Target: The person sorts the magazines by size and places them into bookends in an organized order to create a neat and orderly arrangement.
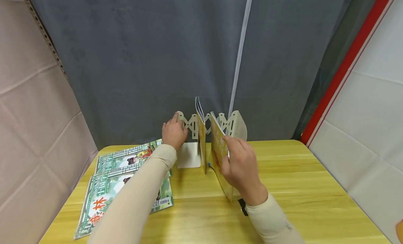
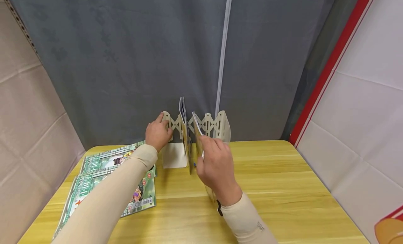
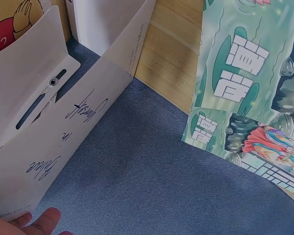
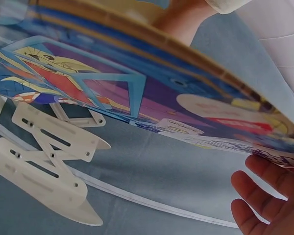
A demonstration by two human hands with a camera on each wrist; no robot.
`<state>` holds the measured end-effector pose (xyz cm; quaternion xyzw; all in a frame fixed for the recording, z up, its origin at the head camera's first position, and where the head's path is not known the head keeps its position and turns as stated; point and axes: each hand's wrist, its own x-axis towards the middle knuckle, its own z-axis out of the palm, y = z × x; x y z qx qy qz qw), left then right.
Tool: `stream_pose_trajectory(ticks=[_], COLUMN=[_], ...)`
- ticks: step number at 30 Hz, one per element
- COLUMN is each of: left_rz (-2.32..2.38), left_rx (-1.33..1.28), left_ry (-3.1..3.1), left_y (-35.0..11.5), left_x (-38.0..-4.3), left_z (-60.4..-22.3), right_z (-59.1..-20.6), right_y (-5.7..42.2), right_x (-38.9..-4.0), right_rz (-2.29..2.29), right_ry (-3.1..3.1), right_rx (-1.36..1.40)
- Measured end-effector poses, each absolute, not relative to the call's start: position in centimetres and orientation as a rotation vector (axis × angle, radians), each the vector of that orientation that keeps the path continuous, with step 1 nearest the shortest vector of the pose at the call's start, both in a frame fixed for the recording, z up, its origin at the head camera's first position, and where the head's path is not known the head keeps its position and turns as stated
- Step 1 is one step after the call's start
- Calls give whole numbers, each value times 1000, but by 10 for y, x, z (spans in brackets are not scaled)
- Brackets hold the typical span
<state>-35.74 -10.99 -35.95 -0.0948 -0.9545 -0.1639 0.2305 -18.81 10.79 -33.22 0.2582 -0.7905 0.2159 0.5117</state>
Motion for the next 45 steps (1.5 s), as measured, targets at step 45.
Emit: stream_pose_trajectory(ticks=[45], left_rz=[-439], left_rx=[-266], left_ry=[-2611], left_y=[-113], left_x=[-352], left_z=[-358], right_z=[-343], right_y=[86], right_x=[-244], right_rz=[539], right_ry=[-1907], right_rx=[595])
